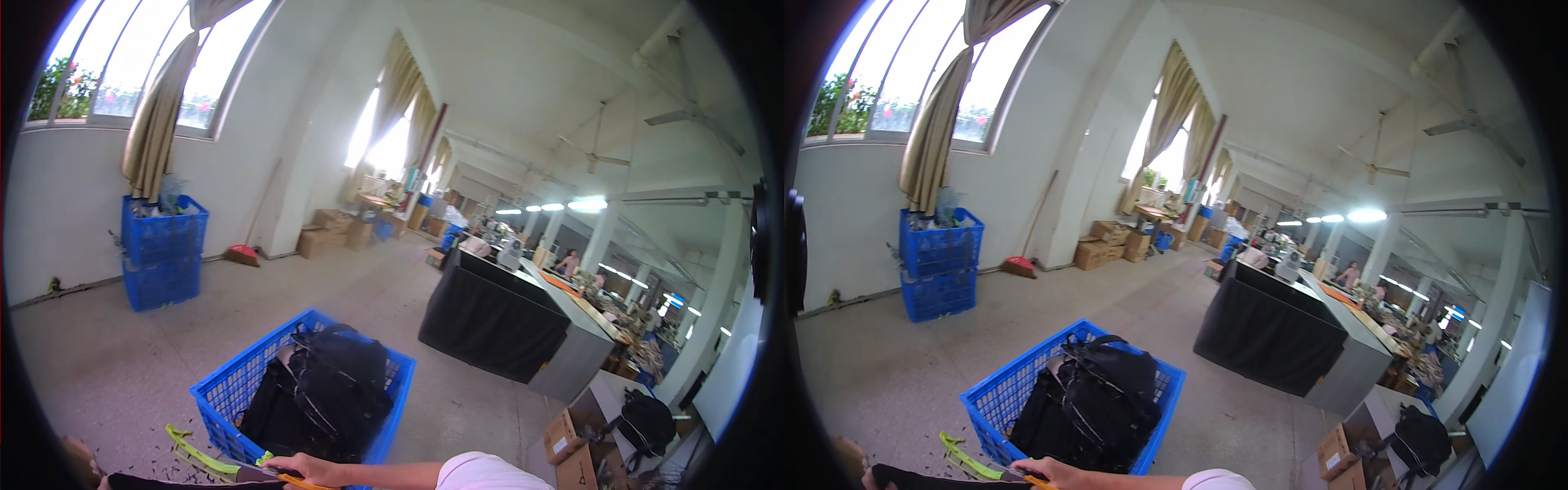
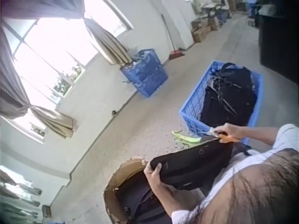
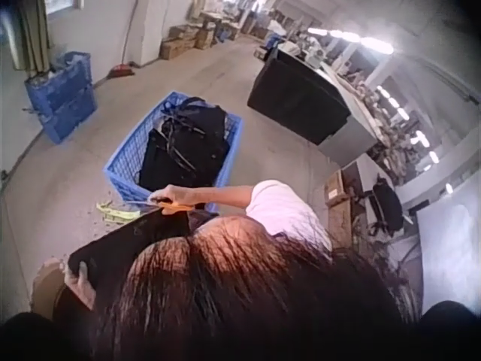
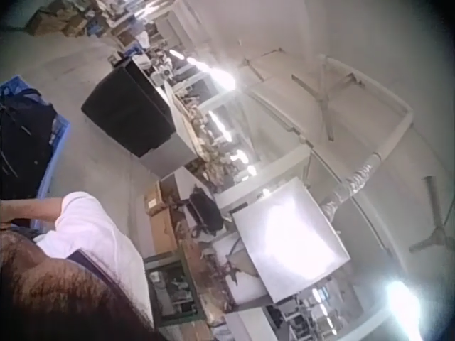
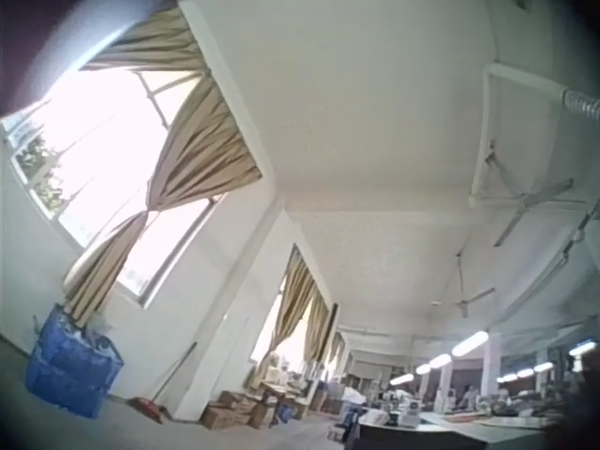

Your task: Cutting and trimming black fabric components using scissors in a factory setting.

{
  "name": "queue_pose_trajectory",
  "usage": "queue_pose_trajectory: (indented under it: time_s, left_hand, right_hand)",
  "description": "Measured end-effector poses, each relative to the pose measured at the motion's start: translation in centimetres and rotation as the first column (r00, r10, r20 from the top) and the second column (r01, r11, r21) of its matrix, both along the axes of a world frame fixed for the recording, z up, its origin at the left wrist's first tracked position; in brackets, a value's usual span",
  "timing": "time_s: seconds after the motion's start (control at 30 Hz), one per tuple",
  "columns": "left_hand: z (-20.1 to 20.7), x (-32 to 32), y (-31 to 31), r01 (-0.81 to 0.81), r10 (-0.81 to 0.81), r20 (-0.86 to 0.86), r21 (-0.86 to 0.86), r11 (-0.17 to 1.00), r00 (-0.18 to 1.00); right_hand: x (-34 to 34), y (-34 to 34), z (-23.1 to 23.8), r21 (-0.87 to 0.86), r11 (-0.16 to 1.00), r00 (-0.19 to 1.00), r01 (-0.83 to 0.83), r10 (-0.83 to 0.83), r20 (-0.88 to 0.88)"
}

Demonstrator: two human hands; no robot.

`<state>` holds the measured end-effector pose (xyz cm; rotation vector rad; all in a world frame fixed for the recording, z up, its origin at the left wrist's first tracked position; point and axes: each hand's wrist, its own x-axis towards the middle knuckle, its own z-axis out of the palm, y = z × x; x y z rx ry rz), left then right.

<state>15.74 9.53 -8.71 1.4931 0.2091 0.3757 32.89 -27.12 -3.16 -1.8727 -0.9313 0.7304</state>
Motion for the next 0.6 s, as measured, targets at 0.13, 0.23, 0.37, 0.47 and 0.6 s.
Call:
queue_pose_trajectory:
  time_s: [0.13, 0.23, 0.37, 0.47, 0.6]
  left_hand:
    - [-1.0, 6.0, -2.4, -0.003, 0.004, -0.033, 0.033, 0.999, 0.999]
    - [-1.0, 9.5, -3.4, 0.124, -0.125, -0.023, -0.025, 0.992, 0.992]
    - [-1.4, 13.4, -5.5, 0.236, -0.234, 0.044, -0.051, 0.970, 0.971]
    - [-1.1, 15.0, -6.8, 0.305, -0.307, 0.029, 0.046, 0.951, 0.951]
    - [-2.2, 17.0, -9.8, 0.012, -0.002, -0.060, 0.156, 0.988, 0.998]
  right_hand:
    - [-1.5, -3.9, -2.1, 0.201, 0.960, 0.981, 0.193, -0.193, -0.020]
    - [-2.8, -5.9, -1.7, 0.202, 0.934, 0.954, 0.294, -0.275, -0.115]
    - [-3.0, -10.2, -6.4, 0.105, 0.906, 0.909, 0.410, -0.397, -0.124]
    - [-3.5, -10.8, -4.9, 0.054, 0.908, 0.905, 0.415, -0.405, -0.134]
    - [-2.7, -12.3, -5.0, 0.030, 0.848, 0.847, 0.529, -0.530, 0.048]
